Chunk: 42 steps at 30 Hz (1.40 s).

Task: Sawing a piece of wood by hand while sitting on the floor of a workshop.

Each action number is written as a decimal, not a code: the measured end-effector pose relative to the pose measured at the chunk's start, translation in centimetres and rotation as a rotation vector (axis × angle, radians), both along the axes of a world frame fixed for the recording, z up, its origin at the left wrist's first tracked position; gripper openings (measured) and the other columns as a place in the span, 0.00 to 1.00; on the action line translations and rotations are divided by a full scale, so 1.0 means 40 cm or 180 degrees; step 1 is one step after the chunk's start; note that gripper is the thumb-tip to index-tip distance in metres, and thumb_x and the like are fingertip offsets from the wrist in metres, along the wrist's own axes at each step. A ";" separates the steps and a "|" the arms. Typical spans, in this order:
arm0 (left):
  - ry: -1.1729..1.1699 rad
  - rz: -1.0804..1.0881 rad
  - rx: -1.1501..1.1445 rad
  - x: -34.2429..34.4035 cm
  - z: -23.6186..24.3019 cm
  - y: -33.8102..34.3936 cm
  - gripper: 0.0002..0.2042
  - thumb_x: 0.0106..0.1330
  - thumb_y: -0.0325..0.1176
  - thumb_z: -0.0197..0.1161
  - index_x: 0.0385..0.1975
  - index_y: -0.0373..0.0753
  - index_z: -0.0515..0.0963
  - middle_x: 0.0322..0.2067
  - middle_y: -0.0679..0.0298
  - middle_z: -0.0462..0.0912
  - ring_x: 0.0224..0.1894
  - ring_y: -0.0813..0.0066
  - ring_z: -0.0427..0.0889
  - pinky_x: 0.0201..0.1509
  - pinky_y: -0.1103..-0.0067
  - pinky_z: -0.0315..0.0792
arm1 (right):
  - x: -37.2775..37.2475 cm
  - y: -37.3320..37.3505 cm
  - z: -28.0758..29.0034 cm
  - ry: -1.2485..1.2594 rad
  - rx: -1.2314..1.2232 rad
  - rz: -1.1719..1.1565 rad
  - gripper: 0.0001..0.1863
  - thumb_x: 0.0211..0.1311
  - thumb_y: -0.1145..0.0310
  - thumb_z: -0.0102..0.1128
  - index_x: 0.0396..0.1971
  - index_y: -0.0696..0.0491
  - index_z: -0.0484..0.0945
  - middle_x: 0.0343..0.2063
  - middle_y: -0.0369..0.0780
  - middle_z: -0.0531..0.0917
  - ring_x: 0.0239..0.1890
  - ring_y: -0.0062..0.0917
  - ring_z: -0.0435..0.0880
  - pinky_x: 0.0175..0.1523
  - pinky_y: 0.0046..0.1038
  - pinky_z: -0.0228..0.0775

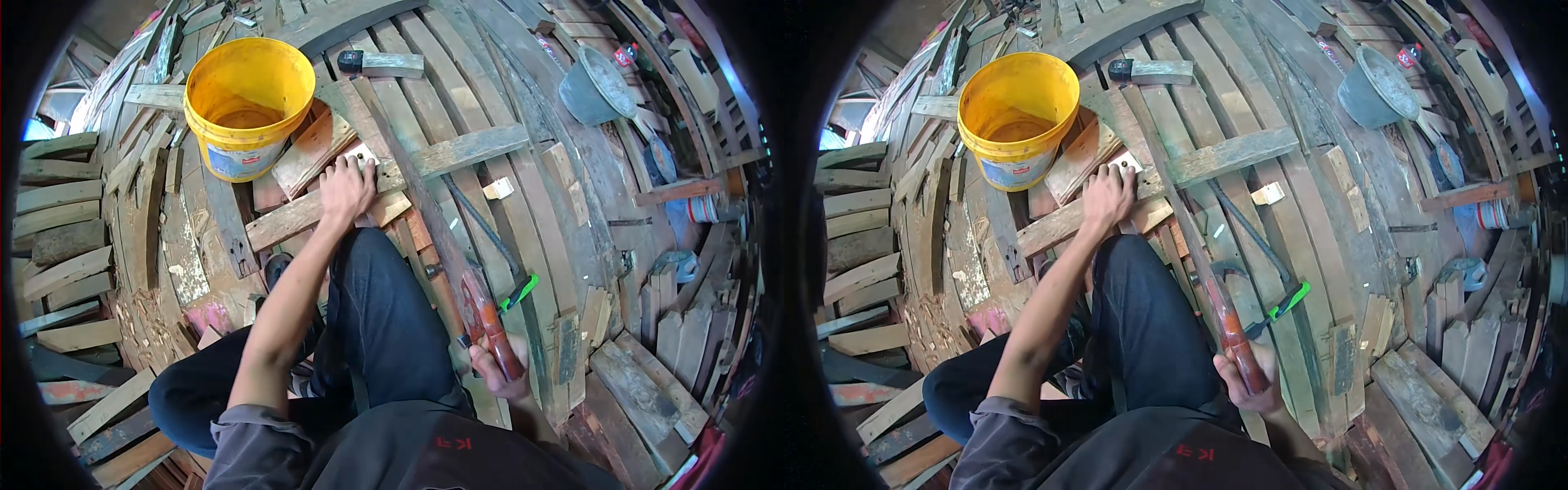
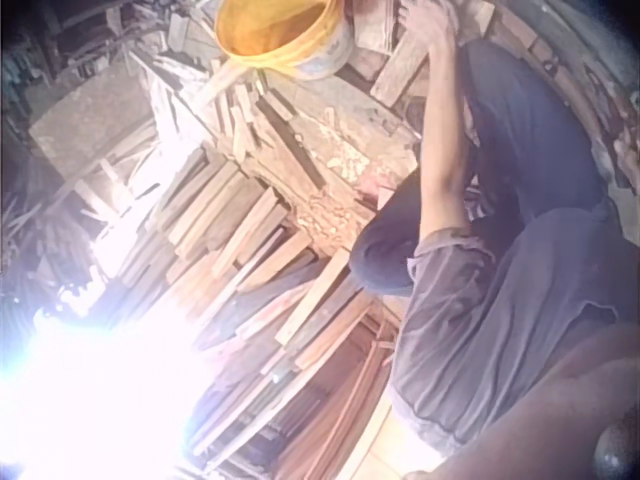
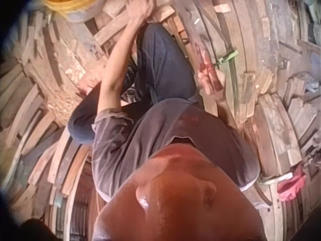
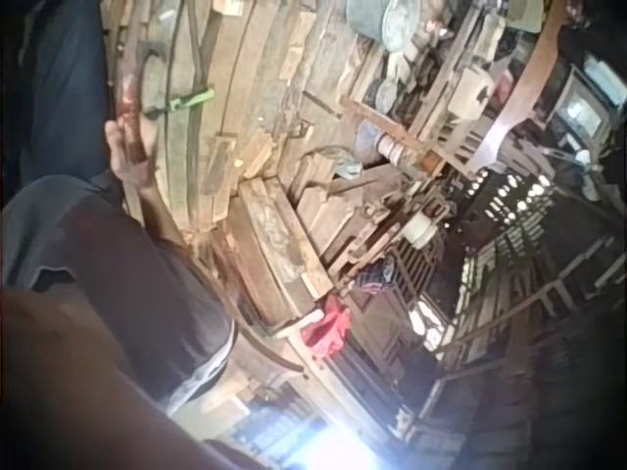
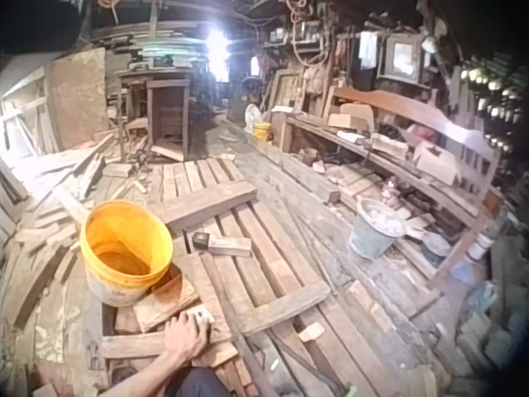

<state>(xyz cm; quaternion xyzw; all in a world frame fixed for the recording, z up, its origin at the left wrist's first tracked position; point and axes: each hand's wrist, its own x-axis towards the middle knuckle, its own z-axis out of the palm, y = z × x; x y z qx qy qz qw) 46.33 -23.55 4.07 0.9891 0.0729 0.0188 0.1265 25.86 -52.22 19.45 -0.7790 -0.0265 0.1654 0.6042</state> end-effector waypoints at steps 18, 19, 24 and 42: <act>-0.0031 0.0128 -0.0350 0.008 -0.011 -0.009 0.17 0.65 0.43 0.47 0.43 0.40 0.77 0.46 0.55 0.76 0.47 0.51 0.75 0.50 0.59 0.70 | -0.005 -0.003 0.078 -0.0237 -0.0424 0.0097 0.13 0.56 0.74 0.61 0.16 0.55 0.68 0.11 0.34 0.66 0.14 0.15 0.65 0.20 0.23 0.55; -0.0033 0.0092 -0.0375 0.012 -0.008 -0.017 0.17 0.65 0.43 0.47 0.43 0.40 0.77 0.46 0.55 0.76 0.47 0.51 0.75 0.50 0.59 0.70 | -0.022 -0.010 0.089 -0.0315 -0.0416 -0.0042 0.12 0.56 0.74 0.61 0.17 0.55 0.69 0.12 0.34 0.67 0.14 0.15 0.65 0.20 0.23 0.55; -0.0085 -0.0039 -0.0438 0.007 -0.005 -0.011 0.16 0.66 0.42 0.47 0.40 0.39 0.77 0.43 0.55 0.77 0.47 0.52 0.76 0.49 0.60 0.71 | 0.154 0.073 -0.016 0.0149 -0.0413 0.0062 0.12 0.56 0.72 0.62 0.17 0.57 0.70 0.11 0.34 0.67 0.15 0.14 0.65 0.20 0.24 0.56; -0.0375 0.0205 -0.0519 0.011 -0.014 -0.017 0.18 0.68 0.46 0.47 0.37 0.40 0.79 0.40 0.56 0.79 0.44 0.52 0.77 0.48 0.61 0.73 | 0.113 0.139 0.013 -0.0179 -0.0401 -0.0042 0.13 0.56 0.75 0.59 0.16 0.56 0.67 0.11 0.33 0.68 0.15 0.14 0.65 0.21 0.23 0.56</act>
